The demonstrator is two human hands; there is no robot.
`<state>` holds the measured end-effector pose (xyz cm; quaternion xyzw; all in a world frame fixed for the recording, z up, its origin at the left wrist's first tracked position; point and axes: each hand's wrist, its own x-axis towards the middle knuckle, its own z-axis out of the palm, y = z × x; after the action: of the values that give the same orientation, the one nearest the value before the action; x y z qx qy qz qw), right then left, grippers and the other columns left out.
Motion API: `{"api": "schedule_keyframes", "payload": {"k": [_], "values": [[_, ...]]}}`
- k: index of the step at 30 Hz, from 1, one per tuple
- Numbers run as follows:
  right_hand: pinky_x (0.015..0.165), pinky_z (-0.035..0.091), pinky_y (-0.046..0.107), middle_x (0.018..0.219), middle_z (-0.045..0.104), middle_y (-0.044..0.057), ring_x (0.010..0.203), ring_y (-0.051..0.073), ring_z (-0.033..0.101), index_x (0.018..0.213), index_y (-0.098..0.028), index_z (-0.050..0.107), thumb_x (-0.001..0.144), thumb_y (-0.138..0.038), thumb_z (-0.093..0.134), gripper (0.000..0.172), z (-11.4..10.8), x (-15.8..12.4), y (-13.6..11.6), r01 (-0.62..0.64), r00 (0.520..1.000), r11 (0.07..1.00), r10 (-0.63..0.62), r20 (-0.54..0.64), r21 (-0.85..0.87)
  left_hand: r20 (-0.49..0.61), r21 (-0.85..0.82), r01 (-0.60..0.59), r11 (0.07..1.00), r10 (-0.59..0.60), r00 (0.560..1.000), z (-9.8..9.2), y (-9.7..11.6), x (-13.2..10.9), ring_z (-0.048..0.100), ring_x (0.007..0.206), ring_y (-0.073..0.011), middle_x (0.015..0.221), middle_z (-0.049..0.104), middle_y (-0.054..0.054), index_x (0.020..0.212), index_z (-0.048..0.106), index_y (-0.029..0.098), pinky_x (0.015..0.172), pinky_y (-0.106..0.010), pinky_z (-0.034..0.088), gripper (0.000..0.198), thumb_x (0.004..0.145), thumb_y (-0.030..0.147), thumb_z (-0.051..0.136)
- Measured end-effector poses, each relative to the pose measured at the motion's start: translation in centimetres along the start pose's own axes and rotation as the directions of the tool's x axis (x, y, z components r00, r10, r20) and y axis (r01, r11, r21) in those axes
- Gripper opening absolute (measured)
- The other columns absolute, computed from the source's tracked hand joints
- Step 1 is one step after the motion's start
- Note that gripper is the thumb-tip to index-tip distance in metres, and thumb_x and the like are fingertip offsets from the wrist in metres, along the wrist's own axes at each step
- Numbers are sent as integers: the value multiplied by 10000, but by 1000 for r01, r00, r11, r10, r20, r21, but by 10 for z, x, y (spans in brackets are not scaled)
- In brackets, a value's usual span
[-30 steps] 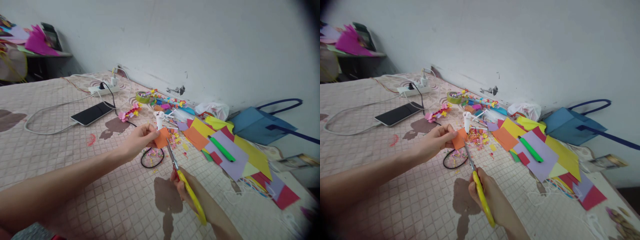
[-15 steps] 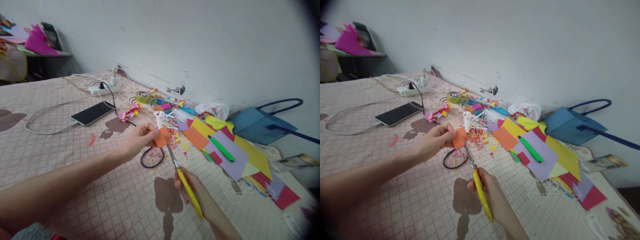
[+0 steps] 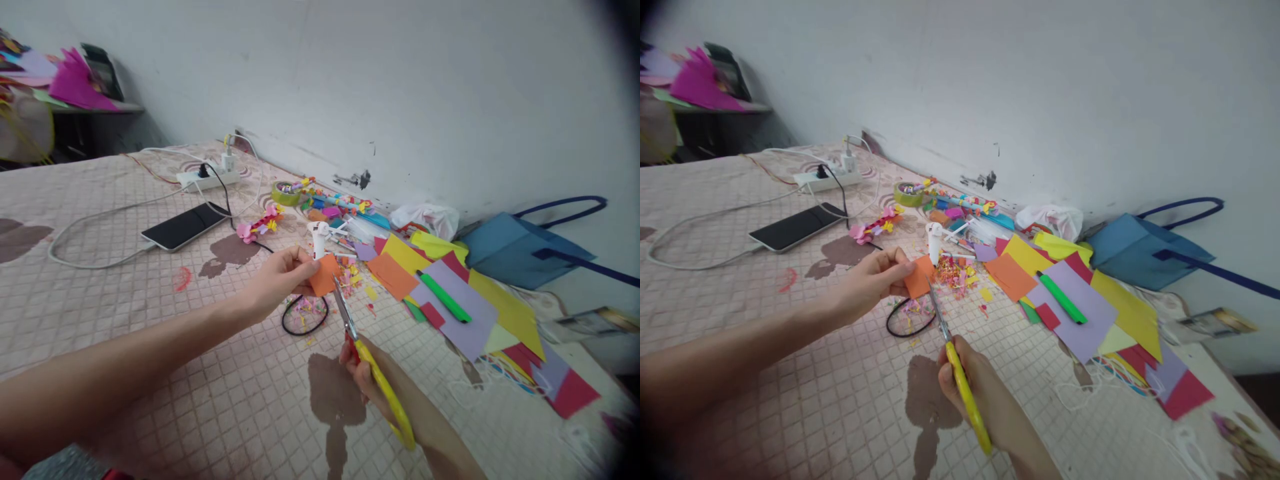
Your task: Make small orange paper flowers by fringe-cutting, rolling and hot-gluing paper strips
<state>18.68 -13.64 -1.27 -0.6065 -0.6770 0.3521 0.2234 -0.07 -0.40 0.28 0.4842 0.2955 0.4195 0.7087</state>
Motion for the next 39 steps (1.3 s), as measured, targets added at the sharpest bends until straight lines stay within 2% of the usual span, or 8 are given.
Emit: {"api": "schedule_keyframes", "payload": {"k": [3, 9, 18, 21, 26, 34, 39], "values": [[498, 406, 246, 722, 554, 13, 570, 133, 517, 859, -202, 461, 907, -499, 340, 324, 1, 2, -2, -1, 1000, 1000, 1, 22, -6, 3, -2, -2, 1000, 2, 1000, 0, 0, 1, 619, 609, -101, 674, 633, 11, 732, 456, 164, 617, -258, 532, 213, 787, 271, 631], [444, 372, 223, 666, 462, -14, 510, 109, 428, 812, -207, 431, 884, -511, 340, 325, 3, 3, -6, -16, 1000, 999, 16, -6, 35, 9, -13, -13, 1000, 13, 1000, 0, -2, 1, 619, 603, -97, 675, 634, 15, 738, 455, 165, 607, -247, 530, 214, 786, 268, 637], [397, 310, 209, 604, 371, -48, 457, 80, 351, 702, -215, 379, 766, -680, 451, 476, 6, 8, -3, -184, 983, 965, 184, 18, 184, 10, 0, -17, 1000, 17, 1000, -2, -1, 1, 633, 633, -105, 697, 640, 8, 740, 453, 164, 628, -256, 536, 218, 796, 279, 630], [416, 337, 214, 612, 399, -35, 485, 94, 386, 725, -208, 407, 783, -694, 415, 490, 5, 7, -2, -142, 990, 979, 144, 1, 144, 13, 2, -20, 1000, 20, 1000, -2, -2, 2, 624, 619, -100, 689, 642, 9, 736, 456, 166, 615, -249, 530, 217, 795, 279, 631], [514, 406, 243, 702, 513, 0, 588, 132, 490, 867, -215, 483, 900, -562, 334, 379, 1, -1, 2, -12, 999, 998, 9, 44, 68, 29, -15, -12, 1000, 12, 1000, -2, -2, 2, 623, 612, -101, 670, 632, 17, 732, 455, 170, 609, -249, 528, 225, 790, 290, 636], [536, 414, 260, 714, 540, 5, 608, 144, 528, 887, -210, 481, 919, -518, 324, 348, 1, 0, 2, -1, 999, 1000, 0, 38, 23, 16, -11, -1, 1000, 1, 1000, -1, -1, 1, 622, 605, -97, 674, 632, 15, 734, 449, 171, 613, -251, 534, 210, 798, 271, 622], [492, 380, 243, 690, 495, 0, 548, 119, 457, 867, -189, 462, 902, -547, 300, 394, 3, 4, -2, 1, 1000, 1000, -1, 10, -11, 14, -12, -10, 1000, 10, 1000, -2, -1, 2, 622, 611, -98, 683, 634, 13, 740, 449, 169, 616, -253, 533, 215, 797, 276, 626]]}}
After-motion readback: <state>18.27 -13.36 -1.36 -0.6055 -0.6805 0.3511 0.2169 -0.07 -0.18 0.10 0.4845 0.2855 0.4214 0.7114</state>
